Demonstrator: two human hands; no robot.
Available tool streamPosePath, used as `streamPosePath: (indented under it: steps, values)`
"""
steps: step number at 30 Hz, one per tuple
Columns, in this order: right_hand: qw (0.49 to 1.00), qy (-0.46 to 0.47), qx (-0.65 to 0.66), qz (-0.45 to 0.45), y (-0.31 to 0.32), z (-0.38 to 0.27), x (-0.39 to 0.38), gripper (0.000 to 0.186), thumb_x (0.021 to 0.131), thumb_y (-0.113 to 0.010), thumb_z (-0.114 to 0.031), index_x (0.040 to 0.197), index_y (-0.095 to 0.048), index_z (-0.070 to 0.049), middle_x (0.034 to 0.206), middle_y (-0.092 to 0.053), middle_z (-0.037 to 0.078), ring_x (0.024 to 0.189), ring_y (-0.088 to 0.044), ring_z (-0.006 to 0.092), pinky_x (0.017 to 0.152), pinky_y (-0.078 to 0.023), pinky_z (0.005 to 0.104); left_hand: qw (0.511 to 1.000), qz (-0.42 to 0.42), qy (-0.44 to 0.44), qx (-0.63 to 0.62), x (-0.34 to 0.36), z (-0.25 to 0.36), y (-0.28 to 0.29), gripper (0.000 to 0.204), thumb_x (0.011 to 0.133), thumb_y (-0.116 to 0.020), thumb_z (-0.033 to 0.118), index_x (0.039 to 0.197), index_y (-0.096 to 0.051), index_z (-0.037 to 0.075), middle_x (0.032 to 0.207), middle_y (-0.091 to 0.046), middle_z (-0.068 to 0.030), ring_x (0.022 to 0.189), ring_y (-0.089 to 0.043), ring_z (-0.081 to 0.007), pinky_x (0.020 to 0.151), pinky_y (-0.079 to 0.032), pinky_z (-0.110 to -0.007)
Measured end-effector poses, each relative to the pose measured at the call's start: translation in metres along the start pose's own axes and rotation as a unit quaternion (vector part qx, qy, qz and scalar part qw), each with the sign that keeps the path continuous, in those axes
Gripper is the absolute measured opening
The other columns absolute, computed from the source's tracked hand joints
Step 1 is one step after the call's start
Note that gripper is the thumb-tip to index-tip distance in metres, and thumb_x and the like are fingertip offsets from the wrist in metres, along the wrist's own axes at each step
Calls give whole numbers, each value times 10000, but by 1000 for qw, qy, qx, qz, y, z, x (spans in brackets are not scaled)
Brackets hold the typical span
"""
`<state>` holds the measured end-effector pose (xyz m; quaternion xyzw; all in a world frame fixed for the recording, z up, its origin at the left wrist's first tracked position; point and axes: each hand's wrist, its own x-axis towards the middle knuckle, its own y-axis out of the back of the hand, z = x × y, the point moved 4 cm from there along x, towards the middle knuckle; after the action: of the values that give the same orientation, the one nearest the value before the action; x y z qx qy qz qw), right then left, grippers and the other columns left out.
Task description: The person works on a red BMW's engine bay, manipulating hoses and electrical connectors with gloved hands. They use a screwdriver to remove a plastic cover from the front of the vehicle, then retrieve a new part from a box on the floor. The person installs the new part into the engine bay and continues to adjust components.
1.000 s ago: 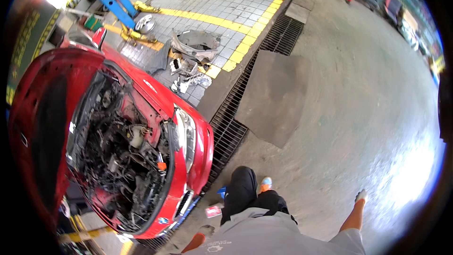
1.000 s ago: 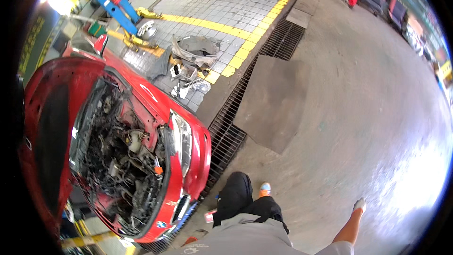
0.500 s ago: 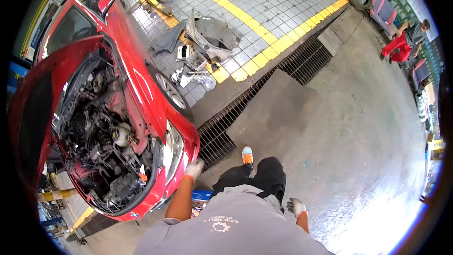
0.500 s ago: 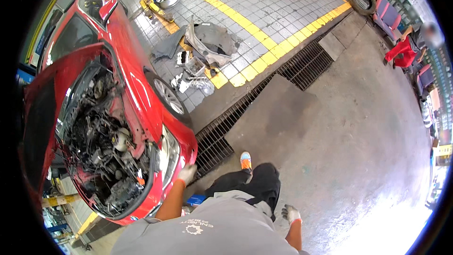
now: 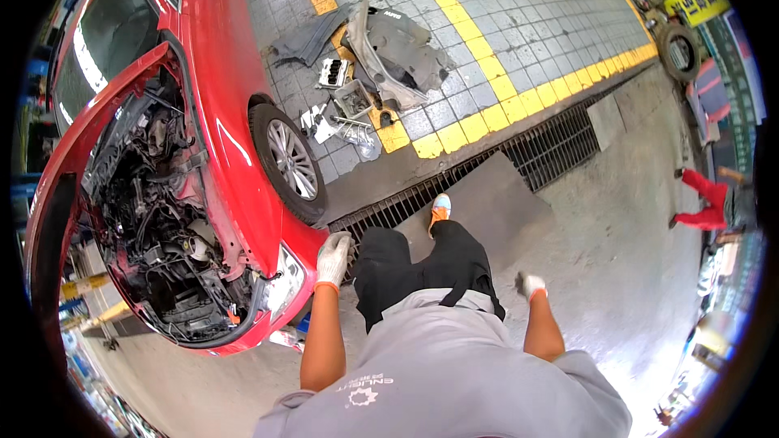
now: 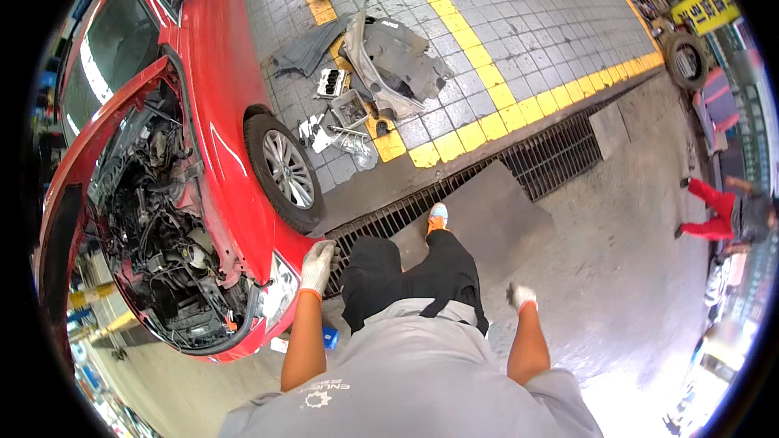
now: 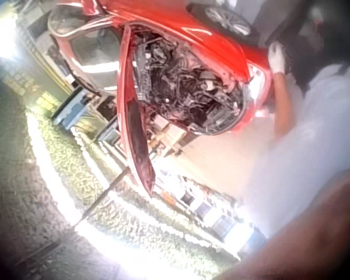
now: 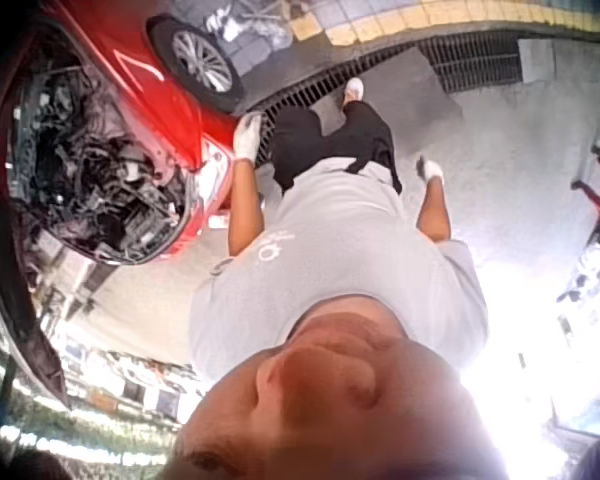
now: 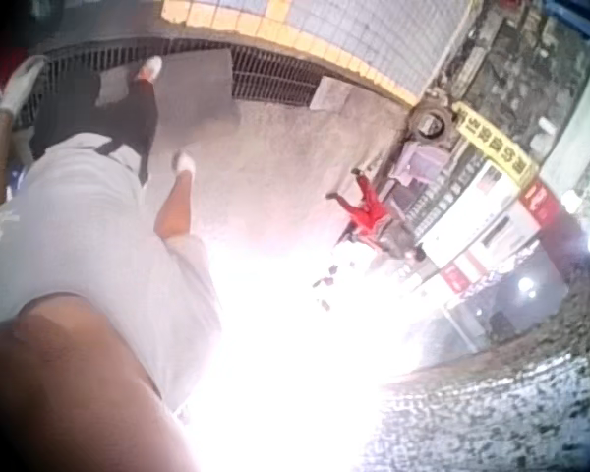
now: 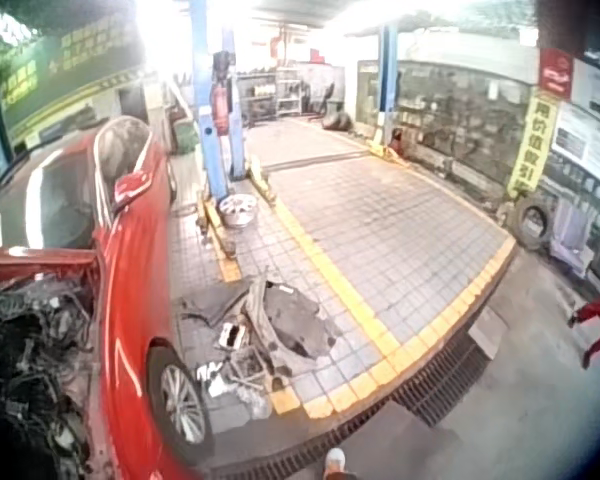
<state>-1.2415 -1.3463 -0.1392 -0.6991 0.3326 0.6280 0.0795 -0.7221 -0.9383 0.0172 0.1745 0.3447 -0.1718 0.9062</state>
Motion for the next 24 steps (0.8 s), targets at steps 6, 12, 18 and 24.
streamPosePath:
  steps: [6,12,18,24]
  values:
    - [967,252,13,29,-48,-357,-66,412,998,-592,-340,1195,-666,15,1027,-744,109,852,-713,191,731,-555,324,986,9,38,-162,60,56,-16,361,1032,-583,223,1317,-604,3,1056,-708,-98,819,-669,-165,675,-564,-301]
    - [965,240,-108,2,-185,-511,-30,299,1007,-611,-325,1117,-702,-63,947,-734,66,824,-690,151,723,-541,293,987,-136,8,-84,190,86,-64,442,995,-650,204,1410,-591,62,1347,-645,-125,1174,-647,-208,965,-531,-338]
    - [869,277,-408,-45,-425,-600,93,465,984,-535,-414,1225,-676,-42,1088,-712,230,1084,-684,358,921,-515,404,984,-155,54,73,345,40,-112,253,1017,-591,262,1141,-704,72,1004,-750,-95,891,-723,-252,803,-555,-349]
    - [909,274,-289,-121,-669,-622,303,327,989,-540,-320,1054,-676,-30,1014,-715,199,956,-695,358,815,-548,437,935,-201,-121,265,477,-7,-156,241,1008,-567,273,1057,-705,82,995,-696,-130,911,-703,-325,795,-590,-435]
